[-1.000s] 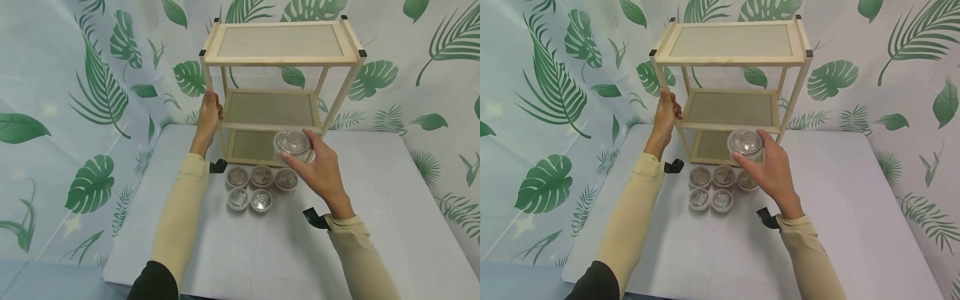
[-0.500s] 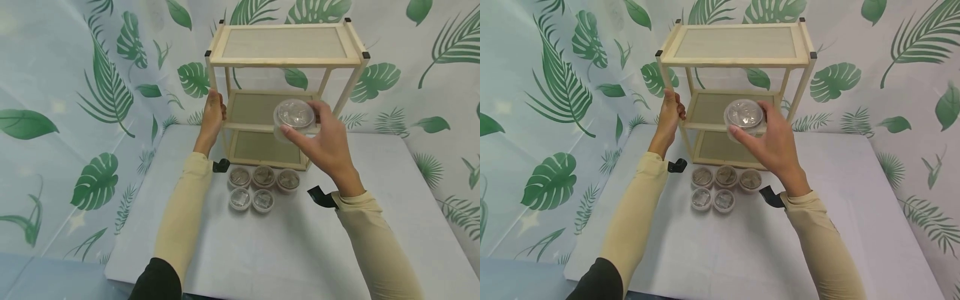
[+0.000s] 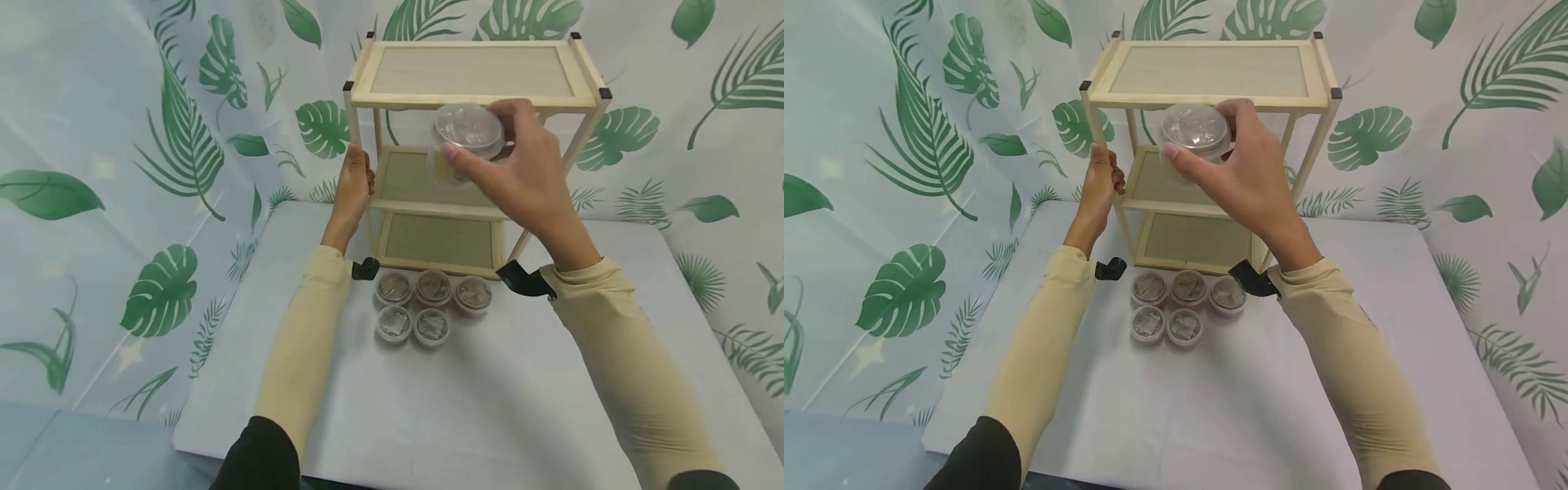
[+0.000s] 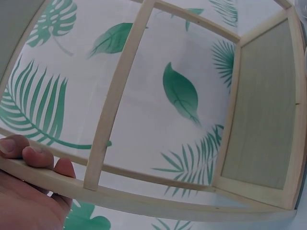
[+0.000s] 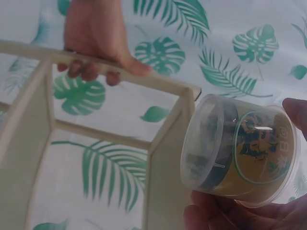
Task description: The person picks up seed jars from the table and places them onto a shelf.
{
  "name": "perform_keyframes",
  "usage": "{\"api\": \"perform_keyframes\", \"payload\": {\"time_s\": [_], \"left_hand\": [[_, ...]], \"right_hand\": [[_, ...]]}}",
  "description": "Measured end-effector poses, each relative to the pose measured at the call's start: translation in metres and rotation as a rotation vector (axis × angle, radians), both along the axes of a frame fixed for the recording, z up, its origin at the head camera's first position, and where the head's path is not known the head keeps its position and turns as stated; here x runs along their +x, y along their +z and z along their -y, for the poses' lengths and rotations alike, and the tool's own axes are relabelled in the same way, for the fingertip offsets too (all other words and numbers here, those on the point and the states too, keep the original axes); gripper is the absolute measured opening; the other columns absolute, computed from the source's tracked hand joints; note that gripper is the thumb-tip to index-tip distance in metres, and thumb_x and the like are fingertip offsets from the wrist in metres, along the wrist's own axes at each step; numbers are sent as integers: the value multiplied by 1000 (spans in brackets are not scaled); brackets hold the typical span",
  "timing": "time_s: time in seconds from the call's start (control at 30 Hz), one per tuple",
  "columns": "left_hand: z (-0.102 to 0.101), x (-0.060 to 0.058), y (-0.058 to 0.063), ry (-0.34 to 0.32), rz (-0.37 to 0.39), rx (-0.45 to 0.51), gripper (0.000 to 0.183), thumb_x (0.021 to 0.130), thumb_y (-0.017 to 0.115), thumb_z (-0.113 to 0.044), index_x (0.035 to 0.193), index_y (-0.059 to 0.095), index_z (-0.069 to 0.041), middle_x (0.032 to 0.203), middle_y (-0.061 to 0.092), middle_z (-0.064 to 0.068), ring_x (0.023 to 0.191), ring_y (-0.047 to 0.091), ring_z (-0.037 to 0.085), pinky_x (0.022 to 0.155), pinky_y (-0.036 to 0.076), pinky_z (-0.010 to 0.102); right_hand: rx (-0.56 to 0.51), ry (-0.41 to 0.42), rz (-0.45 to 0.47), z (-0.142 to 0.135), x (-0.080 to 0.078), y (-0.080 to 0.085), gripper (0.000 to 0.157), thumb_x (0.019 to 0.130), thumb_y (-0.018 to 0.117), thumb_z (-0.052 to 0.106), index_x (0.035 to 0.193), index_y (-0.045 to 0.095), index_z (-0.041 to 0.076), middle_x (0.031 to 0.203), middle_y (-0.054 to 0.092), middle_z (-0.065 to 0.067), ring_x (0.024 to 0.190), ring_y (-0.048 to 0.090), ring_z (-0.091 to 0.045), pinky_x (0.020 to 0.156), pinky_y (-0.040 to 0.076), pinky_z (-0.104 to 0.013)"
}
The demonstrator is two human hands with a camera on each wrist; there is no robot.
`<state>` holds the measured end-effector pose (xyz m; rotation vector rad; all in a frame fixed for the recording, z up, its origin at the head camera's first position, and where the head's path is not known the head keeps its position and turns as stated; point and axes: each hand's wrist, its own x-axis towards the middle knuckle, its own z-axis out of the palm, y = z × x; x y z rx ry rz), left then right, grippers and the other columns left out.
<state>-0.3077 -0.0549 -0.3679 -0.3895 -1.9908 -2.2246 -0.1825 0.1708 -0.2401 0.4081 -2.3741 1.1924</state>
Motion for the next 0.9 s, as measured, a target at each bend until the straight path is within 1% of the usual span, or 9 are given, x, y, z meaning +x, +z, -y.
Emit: {"api": "perform_keyframes", "payload": {"time_s": [0.07,0.2,0.4,0.5,0.6,0.67,0.73,0.9], "left_hand": [[0,-1,0,3,4,-5,44,116,17,-50,93,32,-16,74,26,-1,66,26,11,65,27,24],[-1,-4,0,3,5,0,44,115,19,-52,91,32,-16,75,25,-1,66,25,10,64,27,24],[-2,-3,1,0,12,-5,44,117,20,-49,91,33,-16,75,26,-2,65,25,10,62,26,24],[-1,-3,2,6,8,-22,43,118,20,-49,92,33,-17,74,27,-2,64,25,10,61,26,24],[0,-3,2,12,5,-37,43,118,20,-50,93,33,-17,74,27,-3,64,26,10,60,25,24],[0,-4,1,17,7,-43,43,118,20,-50,94,33,-17,74,28,-3,63,26,10,60,25,24],[0,-4,1,22,7,-46,43,117,19,-50,94,33,-17,73,28,-3,63,27,10,59,25,23],[1,-4,-1,34,3,-37,44,117,19,-50,93,33,-17,73,28,-3,63,26,10,60,25,24]], "right_hand": [[10,6,-7,4,-5,10,65,93,84,34,138,53,-2,121,67,-14,98,62,-19,82,52,-19],[22,24,-39,11,-15,28,65,93,83,36,138,54,-1,120,67,-13,100,62,-17,84,53,-21],[69,18,-38,18,-27,49,69,96,80,39,145,50,1,133,63,-14,110,54,-16,92,47,-23],[95,11,-36,20,-34,58,70,98,78,39,148,48,1,137,60,-14,112,53,-16,95,49,-23],[94,11,0,24,-41,68,71,100,76,39,153,45,4,145,57,-14,122,55,-19,105,49,-25],[89,24,6,27,-46,73,71,101,76,37,155,43,5,148,55,-14,130,56,-21,110,47,-28],[88,49,-9,31,-50,78,71,101,75,34,158,42,7,152,54,-12,136,55,-22,113,44,-31],[122,116,-88,40,-60,89,69,102,75,29,160,43,8,153,53,-10,139,54,-19,115,41,-28]]}}
